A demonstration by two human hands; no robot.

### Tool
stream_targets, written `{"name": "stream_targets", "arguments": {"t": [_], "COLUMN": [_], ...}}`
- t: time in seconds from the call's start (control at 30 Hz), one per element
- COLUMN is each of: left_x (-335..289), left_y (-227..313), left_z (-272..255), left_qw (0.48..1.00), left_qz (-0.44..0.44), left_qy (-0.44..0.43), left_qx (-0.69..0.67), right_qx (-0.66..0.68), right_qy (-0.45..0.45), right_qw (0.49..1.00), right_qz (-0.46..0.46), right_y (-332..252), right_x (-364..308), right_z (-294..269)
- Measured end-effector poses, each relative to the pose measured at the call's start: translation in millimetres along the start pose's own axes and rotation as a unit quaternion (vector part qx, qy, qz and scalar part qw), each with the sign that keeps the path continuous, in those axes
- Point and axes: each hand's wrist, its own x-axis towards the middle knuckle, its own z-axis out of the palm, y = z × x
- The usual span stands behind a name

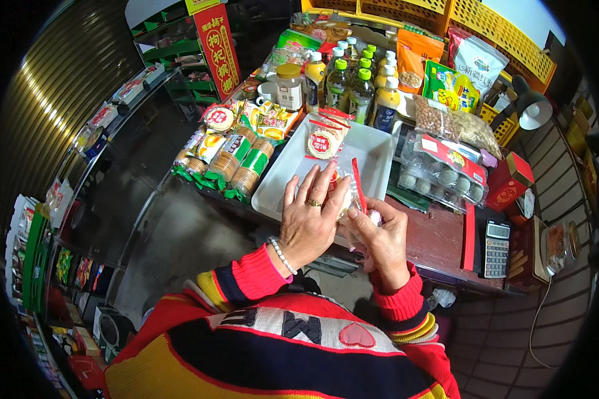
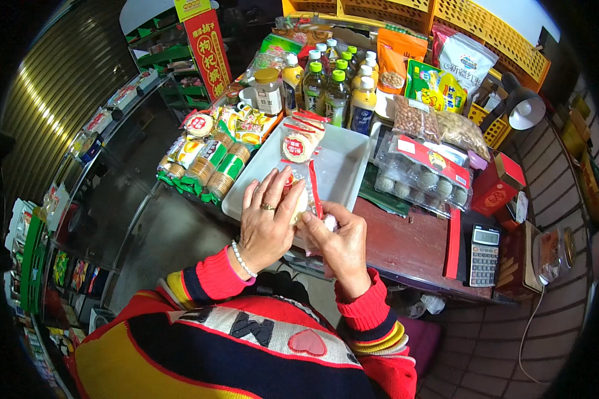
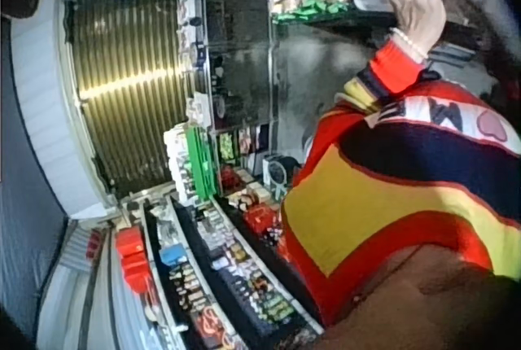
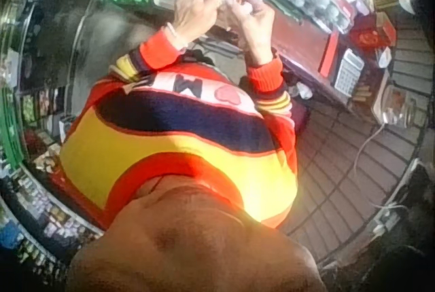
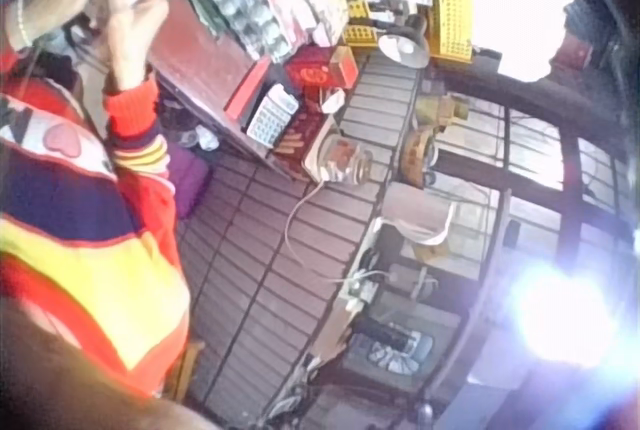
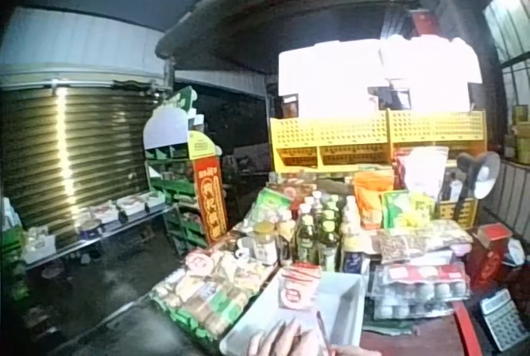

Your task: The person wipes a white plastic tray with a cloth, then pours water from a thermos into a basin and wets the cloth. The person then picks up individually wrapped snack items, wipes each one with the wet cloth, and places them back into the tray.

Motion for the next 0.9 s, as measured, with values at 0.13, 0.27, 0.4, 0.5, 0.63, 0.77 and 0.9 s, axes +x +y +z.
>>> {"name": "stream_targets", "arguments": {"t": [0.13, 0.27, 0.4, 0.5, 0.63, 0.77, 0.9], "left_x": [8.6, 29.3, 49.0, 49.9, 54.8, 63.0, 74.6], "left_y": [4.8, -29.6, -39.4, -34.3, -38.3, -48.6, -84.6], "left_z": [-30.9, -67.6, -71.3, -63.5, -57.0, -53.1, -36.0], "left_qw": [0.992, 0.958, 0.963, 0.966, 0.953, 0.951, 0.939], "left_qz": [-0.012, -0.035, 0.023, 0.065, 0.030, 0.037, -0.091], "left_qy": [-0.095, -0.083, -0.115, -0.132, -0.185, -0.208, -0.191], "left_qx": [-0.081, -0.271, -0.244, -0.210, -0.240, -0.225, -0.272], "right_qx": [0.074, 0.060, -0.183, -0.297, -0.360, -0.328, -0.284], "right_qy": [-0.002, -0.049, -0.103, -0.097, -0.096, -0.060, -0.032], "right_qw": [0.997, 0.996, 0.973, 0.938, 0.901, 0.926, 0.951], "right_qz": [0.012, 0.054, -0.093, -0.152, -0.221, -0.175, -0.115], "right_y": [7.8, -1.9, -8.0, -17.1, -19.7, -17.0, -1.1], "right_x": [5.0, 6.2, 12.9, 16.3, 22.6, 20.7, 15.5], "right_z": [-16.7, -31.3, -33.9, -30.2, -31.4, -31.9, -35.6]}}
